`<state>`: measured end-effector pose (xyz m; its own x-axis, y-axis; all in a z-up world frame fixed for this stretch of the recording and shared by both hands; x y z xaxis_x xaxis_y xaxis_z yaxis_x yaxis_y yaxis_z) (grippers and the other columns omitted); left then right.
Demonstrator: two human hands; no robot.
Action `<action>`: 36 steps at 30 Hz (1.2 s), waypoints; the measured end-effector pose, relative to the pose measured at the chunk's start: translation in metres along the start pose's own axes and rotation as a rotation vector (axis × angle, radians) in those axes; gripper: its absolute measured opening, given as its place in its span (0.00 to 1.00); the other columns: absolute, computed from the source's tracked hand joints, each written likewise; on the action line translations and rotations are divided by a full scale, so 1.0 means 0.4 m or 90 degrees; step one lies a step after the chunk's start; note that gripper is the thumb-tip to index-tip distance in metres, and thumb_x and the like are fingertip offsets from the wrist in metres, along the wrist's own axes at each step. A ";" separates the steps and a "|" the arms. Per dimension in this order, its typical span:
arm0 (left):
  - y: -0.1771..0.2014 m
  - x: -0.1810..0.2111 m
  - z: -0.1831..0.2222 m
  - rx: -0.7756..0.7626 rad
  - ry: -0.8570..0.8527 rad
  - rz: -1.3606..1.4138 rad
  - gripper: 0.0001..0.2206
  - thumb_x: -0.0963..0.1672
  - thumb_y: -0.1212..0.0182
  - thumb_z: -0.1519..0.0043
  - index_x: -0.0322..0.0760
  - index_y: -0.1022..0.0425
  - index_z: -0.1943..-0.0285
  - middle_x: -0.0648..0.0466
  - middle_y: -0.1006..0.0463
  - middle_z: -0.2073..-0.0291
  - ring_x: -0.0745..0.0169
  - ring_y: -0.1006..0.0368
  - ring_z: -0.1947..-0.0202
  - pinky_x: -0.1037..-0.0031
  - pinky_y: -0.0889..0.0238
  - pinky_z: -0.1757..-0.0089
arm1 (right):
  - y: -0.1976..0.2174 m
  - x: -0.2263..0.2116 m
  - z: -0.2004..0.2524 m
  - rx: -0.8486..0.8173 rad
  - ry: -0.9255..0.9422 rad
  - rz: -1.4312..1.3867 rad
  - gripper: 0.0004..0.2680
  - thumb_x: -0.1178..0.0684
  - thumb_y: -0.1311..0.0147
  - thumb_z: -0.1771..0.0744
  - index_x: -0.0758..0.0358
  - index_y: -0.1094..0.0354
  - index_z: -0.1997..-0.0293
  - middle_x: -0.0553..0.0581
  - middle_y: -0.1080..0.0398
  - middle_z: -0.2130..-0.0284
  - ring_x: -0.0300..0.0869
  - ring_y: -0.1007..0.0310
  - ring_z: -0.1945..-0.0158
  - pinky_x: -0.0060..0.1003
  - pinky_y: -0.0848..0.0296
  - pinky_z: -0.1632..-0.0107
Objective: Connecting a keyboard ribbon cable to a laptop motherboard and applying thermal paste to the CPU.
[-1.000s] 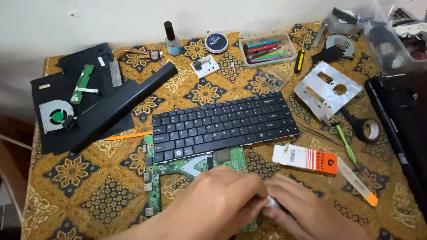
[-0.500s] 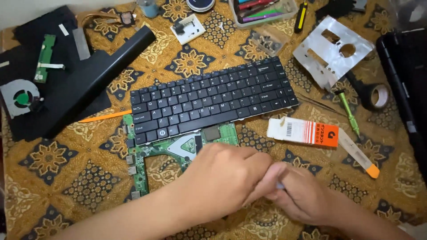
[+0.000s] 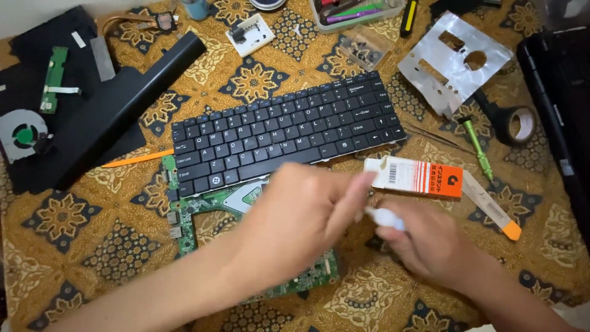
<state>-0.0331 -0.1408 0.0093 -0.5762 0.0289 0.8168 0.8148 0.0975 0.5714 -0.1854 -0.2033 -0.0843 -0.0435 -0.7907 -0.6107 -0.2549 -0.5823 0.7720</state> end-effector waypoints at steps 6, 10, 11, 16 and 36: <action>0.002 -0.023 0.024 0.085 -0.002 -0.086 0.20 0.48 0.61 0.27 0.40 0.37 0.74 0.56 0.35 0.86 0.57 0.42 0.87 0.62 0.49 0.80 | 0.072 -0.027 -0.037 0.117 0.028 -0.147 0.13 0.43 0.67 0.27 0.59 0.36 0.51 0.50 0.28 0.67 0.33 0.27 0.71 0.24 0.22 0.71; -0.095 -0.001 0.038 0.032 -0.145 -0.367 0.15 0.49 0.46 0.27 0.43 0.18 0.62 0.58 0.21 0.78 0.65 0.29 0.78 0.71 0.36 0.70 | 0.132 -0.081 -0.053 0.168 -0.009 -0.305 0.12 0.44 0.64 0.27 0.60 0.39 0.47 0.59 0.29 0.62 0.44 0.25 0.57 0.36 0.23 0.53; -0.110 -0.008 0.037 0.033 -0.148 -0.366 0.15 0.49 0.46 0.27 0.43 0.18 0.62 0.58 0.21 0.78 0.65 0.29 0.78 0.71 0.36 0.70 | 0.134 -0.090 -0.056 0.169 -0.010 -0.302 0.12 0.44 0.64 0.27 0.60 0.39 0.47 0.59 0.29 0.62 0.44 0.25 0.57 0.36 0.23 0.53; -0.132 -0.008 0.032 0.087 -0.175 -0.373 0.13 0.49 0.42 0.31 0.35 0.27 0.59 0.48 0.27 0.64 0.49 0.37 0.62 0.59 0.42 0.64 | 0.133 -0.083 -0.037 0.228 -0.102 -0.425 0.14 0.44 0.60 0.27 0.65 0.36 0.50 0.59 0.31 0.68 0.44 0.30 0.61 0.36 0.27 0.60; 0.056 0.108 0.084 0.072 -0.288 0.089 0.05 0.40 0.44 0.31 0.28 0.29 0.52 0.43 0.21 0.59 0.48 0.22 0.58 0.61 0.26 0.51 | 0.012 -0.068 -0.026 -0.026 -0.036 -0.358 0.16 0.39 0.63 0.28 0.61 0.34 0.55 0.49 0.33 0.71 0.38 0.33 0.73 0.33 0.34 0.70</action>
<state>-0.0420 -0.1038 0.0546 -0.4517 0.4767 0.7542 0.8889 0.1681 0.4262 -0.1755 -0.1866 -0.0621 0.0359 -0.3458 -0.9376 -0.2167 -0.9186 0.3305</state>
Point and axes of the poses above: each hand's wrist, its own z-axis away from the middle knuckle, its own y-axis out of the back of the hand, x = y × z, the point moved 8 cm from there along -z, towards the middle knuckle
